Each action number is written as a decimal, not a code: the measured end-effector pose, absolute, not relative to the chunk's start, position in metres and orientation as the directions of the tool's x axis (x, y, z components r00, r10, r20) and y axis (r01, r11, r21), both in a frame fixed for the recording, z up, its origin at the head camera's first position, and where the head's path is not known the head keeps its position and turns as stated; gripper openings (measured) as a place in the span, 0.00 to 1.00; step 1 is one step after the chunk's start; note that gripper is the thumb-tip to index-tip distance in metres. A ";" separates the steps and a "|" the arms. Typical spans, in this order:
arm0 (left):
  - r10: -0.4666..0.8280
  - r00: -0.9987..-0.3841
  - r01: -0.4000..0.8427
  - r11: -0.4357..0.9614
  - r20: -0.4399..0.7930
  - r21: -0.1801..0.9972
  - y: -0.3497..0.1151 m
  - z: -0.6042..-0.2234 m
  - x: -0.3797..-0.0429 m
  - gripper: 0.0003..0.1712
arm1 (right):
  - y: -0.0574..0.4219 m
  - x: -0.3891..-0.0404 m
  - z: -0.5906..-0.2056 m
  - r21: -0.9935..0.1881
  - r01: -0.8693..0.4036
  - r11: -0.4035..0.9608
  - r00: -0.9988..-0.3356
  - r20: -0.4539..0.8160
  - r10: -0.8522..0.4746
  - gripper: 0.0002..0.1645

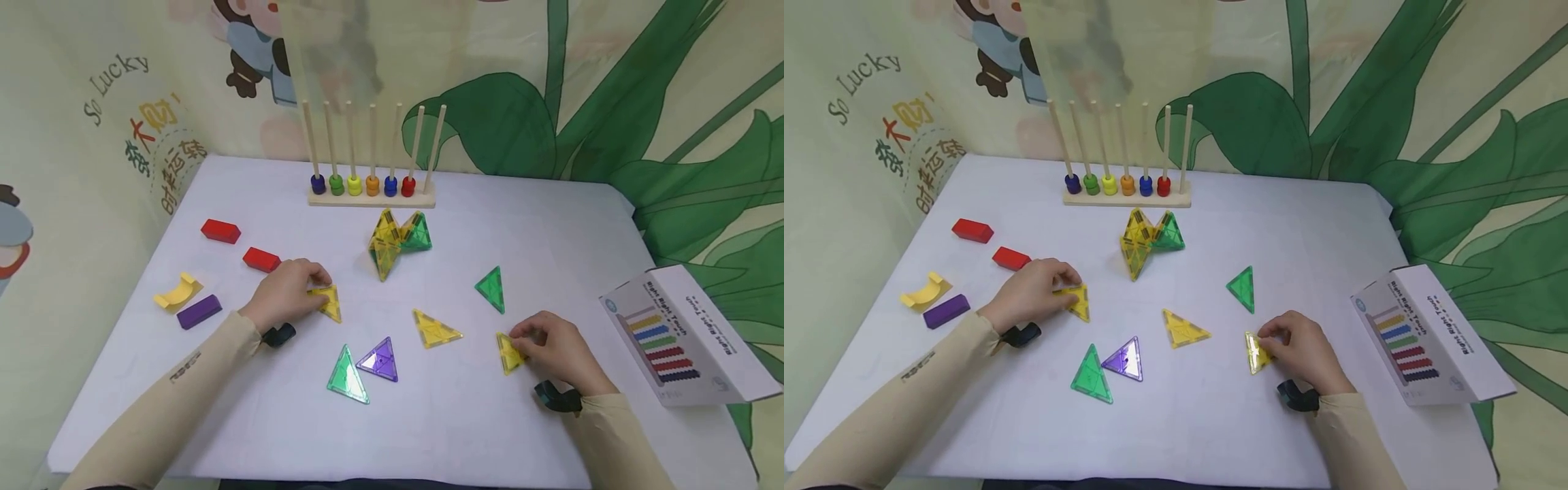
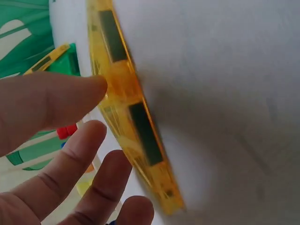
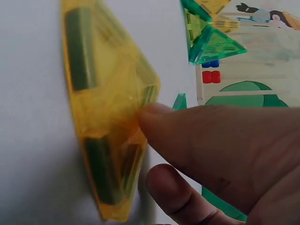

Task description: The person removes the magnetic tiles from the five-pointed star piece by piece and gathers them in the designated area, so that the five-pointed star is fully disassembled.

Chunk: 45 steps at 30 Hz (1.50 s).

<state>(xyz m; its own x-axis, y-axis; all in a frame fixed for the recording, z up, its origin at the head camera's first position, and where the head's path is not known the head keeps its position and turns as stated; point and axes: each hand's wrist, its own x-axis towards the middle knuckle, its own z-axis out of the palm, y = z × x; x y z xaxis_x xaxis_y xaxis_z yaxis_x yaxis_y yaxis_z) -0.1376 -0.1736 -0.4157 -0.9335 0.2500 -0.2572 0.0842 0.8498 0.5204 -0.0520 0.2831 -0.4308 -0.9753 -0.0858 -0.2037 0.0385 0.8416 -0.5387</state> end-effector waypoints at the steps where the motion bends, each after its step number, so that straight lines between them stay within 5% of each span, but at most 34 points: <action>1: 0.259 -0.933 0.101 0.854 -0.249 0.511 -0.174 -0.415 -0.138 0.16 | 0.282 -0.052 -0.432 -0.535 0.029 0.844 -0.979 -0.185 -0.084 0.07; 12: 0.310 -0.940 0.170 0.788 -0.144 0.592 -0.145 -0.409 -0.195 0.19 | 0.239 -0.084 -0.425 -0.599 -0.075 0.797 -0.984 -0.083 -0.155 0.10; 19: 0.434 -0.894 0.264 0.706 -0.107 0.658 -0.134 -0.413 -0.232 0.17 | 0.161 -0.122 -0.423 -0.625 -0.092 0.775 -0.954 -0.169 -0.249 0.15; 30: 0.473 -0.872 0.279 0.690 -0.125 0.668 -0.128 -0.423 -0.239 0.12 | 0.092 -0.154 -0.429 -0.668 0.104 0.737 -0.930 -0.329 -0.166 0.41; 45: 0.434 -0.894 0.225 0.652 -0.112 0.724 -0.122 -0.419 -0.226 0.11 | 0.087 -0.154 -0.421 -0.627 0.075 0.776 -0.979 -0.193 -0.061 0.36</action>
